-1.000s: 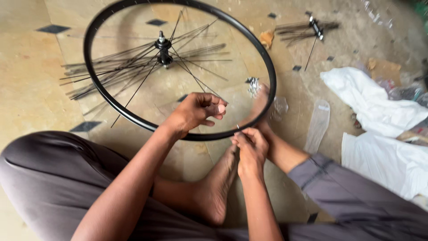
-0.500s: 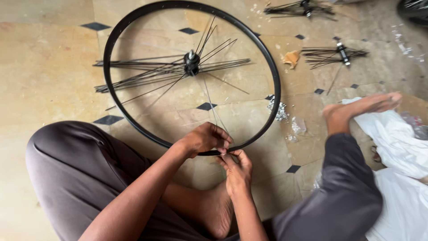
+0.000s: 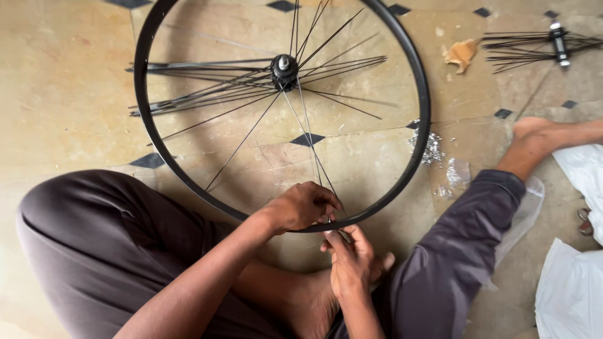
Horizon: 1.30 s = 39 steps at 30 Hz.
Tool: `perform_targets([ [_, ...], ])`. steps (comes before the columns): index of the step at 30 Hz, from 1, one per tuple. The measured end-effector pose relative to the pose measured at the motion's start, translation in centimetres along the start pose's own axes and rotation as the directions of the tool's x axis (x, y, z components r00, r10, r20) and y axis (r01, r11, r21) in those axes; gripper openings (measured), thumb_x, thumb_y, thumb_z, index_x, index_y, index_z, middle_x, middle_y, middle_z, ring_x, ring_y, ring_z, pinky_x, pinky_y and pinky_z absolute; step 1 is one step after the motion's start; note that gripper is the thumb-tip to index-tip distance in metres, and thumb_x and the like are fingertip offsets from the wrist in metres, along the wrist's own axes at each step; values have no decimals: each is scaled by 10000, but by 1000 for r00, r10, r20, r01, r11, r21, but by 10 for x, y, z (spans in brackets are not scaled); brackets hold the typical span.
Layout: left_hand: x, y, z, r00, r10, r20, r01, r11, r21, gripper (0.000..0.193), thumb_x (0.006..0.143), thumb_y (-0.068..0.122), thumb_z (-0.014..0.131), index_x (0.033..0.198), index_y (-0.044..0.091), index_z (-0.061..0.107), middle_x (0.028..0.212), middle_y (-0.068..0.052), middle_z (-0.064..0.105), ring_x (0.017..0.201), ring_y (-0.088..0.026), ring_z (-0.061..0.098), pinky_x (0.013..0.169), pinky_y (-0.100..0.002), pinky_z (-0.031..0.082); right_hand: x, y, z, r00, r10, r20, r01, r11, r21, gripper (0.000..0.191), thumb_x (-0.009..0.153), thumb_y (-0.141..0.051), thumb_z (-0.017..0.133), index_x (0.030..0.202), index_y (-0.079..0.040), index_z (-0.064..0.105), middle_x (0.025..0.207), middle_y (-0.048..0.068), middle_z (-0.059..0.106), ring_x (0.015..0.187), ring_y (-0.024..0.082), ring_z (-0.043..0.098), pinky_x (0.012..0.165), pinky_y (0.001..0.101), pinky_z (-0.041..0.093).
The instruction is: The person sits on the floor and installs spokes into a bicycle wheel rim, threading them through the hub and securing them with nipples. The person works methodically around the wheel, inserting and tightening each spoke by hand.
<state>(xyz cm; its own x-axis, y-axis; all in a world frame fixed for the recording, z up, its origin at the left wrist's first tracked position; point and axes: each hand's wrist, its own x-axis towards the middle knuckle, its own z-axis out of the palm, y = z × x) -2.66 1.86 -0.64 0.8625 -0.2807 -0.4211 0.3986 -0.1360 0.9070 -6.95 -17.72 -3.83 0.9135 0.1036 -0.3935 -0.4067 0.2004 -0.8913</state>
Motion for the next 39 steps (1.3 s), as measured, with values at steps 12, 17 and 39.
perform_targets([
  [12,6,-6,-10,995,22,98,-7,987,-158,291,890,-27,629,1166,12,712,886,-39,759,844,-117,724,783,-293,599,8,19,-10,999,27,-41,-28,999,-18,205,889,95,657,1090,56,657,1152,233,735,1007,227,704,690,324,525],
  [17,2,8,-14,974,-138,177,183,945,-270,257,928,-29,587,1163,7,684,903,-58,765,785,-168,752,766,-306,619,8,19,-9,1000,22,-12,-23,999,-34,185,915,125,652,1093,74,661,1140,249,748,857,210,631,711,320,532],
  [39,1,14,-5,993,-83,83,98,973,-208,239,923,-26,640,1131,50,727,878,8,760,869,-74,718,826,-253,590,43,51,-34,999,45,6,-42,970,-238,207,853,47,718,1060,40,708,1056,195,842,738,194,732,652,339,610],
])
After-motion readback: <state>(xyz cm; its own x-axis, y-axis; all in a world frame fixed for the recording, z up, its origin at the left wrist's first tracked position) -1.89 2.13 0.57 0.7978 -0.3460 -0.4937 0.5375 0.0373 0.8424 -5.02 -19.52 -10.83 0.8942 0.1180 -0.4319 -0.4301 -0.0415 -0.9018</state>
